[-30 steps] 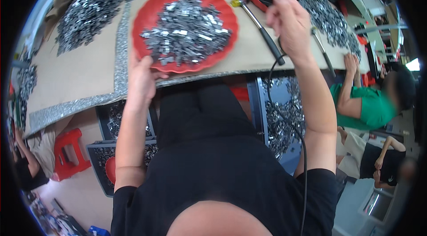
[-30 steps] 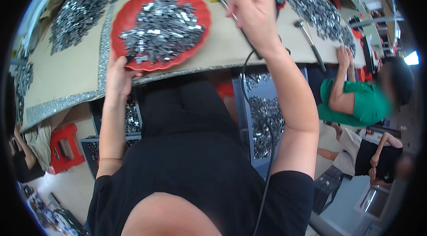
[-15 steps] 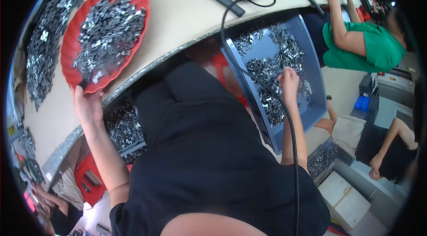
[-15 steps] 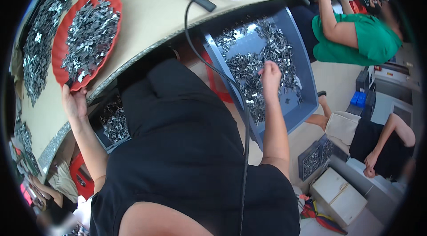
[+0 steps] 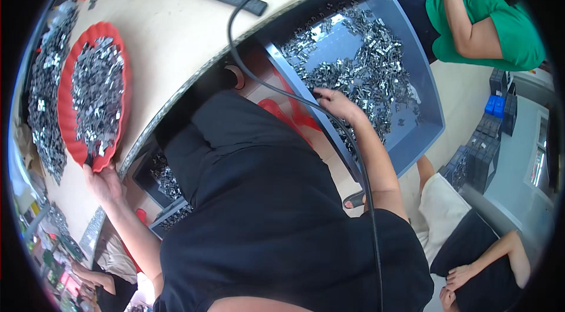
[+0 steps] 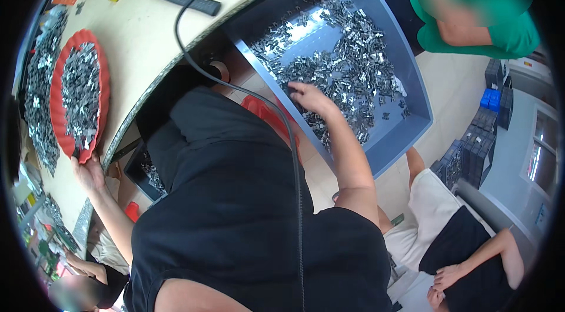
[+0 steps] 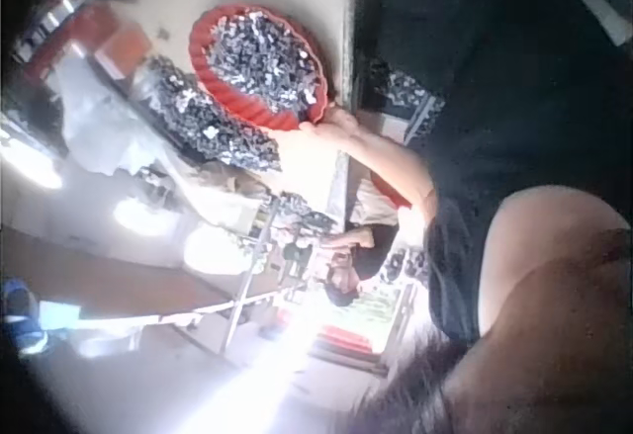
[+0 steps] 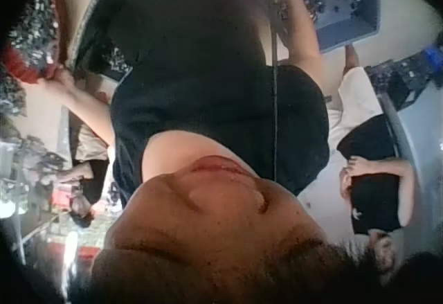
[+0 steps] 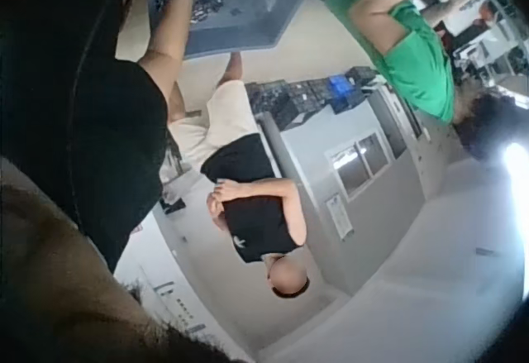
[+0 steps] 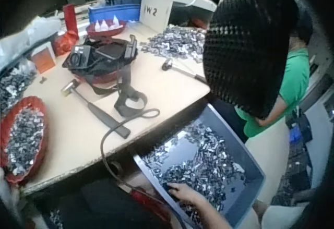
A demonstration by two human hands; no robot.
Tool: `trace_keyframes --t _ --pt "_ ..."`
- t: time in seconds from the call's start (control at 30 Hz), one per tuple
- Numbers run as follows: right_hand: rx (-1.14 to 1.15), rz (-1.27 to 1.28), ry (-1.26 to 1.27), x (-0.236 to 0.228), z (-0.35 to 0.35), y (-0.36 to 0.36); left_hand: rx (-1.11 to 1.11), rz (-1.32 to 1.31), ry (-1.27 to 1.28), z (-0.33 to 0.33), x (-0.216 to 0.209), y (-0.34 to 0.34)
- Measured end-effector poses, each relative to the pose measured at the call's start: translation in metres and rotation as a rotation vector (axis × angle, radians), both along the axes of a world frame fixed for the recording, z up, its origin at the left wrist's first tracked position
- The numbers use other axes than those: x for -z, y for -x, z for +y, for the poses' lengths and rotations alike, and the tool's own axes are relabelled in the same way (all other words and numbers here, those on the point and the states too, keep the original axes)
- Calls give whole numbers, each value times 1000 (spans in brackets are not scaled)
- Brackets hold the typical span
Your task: The person scoops metal pieces from a container using a tray, dumps them onto the table, removes plastic packaging, and assembles the small metal components together by hand.
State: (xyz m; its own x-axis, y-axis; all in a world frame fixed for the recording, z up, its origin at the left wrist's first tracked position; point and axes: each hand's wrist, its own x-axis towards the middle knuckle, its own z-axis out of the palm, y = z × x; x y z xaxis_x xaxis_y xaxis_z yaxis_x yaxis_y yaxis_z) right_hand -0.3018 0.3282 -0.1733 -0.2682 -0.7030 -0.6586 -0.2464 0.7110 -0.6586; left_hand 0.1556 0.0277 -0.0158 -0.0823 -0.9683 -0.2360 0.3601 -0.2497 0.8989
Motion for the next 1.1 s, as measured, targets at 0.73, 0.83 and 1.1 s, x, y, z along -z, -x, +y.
trace_keyframes --t 0.73,0.83,1.1 --pt "443 -97 -40 -41 66 31 -86 -453 167 17 -39 72" --pt "213 -384 -303 -53 59 29 3 -306 57 -18 -18 -5" --pt "-106 457 -234 -84 23 10 2 -19 9 14 -12 38"
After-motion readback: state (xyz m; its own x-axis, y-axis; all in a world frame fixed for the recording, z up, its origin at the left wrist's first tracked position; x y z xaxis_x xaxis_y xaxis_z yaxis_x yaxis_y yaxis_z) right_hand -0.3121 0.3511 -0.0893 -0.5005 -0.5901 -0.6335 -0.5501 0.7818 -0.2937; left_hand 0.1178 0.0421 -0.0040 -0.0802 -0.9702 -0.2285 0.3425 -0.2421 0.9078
